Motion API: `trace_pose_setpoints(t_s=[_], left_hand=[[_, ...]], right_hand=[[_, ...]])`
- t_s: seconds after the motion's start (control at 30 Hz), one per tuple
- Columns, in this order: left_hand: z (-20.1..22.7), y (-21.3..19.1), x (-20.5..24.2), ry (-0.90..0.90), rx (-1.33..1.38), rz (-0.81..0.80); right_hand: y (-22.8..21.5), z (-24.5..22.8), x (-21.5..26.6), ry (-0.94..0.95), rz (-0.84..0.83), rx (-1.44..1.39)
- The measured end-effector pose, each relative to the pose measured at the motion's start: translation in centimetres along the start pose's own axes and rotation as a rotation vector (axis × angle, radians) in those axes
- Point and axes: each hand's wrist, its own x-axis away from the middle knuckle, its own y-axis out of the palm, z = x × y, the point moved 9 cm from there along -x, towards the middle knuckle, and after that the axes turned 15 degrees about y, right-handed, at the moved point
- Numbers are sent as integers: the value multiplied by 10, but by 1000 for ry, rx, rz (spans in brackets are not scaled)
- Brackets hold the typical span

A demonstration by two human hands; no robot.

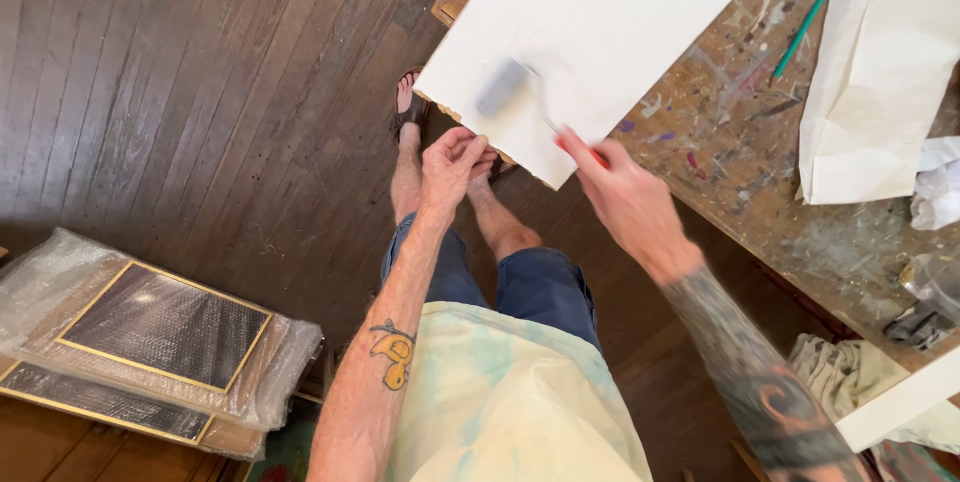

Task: Applying wood glue to a board and spreading it evenly with a roller

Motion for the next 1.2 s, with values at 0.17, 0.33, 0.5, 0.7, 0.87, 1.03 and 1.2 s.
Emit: trace_pose_setpoints(t_s=[0.17, 0.33, 0.5, 0.7, 0.87, 1.03, 1.2], left_hand=[[3, 2, 0, -13, -21, -11], [-3, -2, -2, -24, -3, -9], [-1, 0, -2, -16, -17, -11], [1, -1, -1, -1, -11, -5], [-1, -2, -3, 23, 0, 14], [-1, -1, -2, 24, 10, 3], [0, 0, -2, 33, -3, -18]], right_hand=[[-2, 10, 3, 7, -21, -44], [6, 77, 79, 77, -216, 20], [5, 123, 130, 206, -269, 73], [25, 102, 112, 163, -194, 9], [19, 47, 54, 92, -102, -13], [18, 2, 3, 1, -14, -55], [16, 40, 49, 73, -151, -50]])
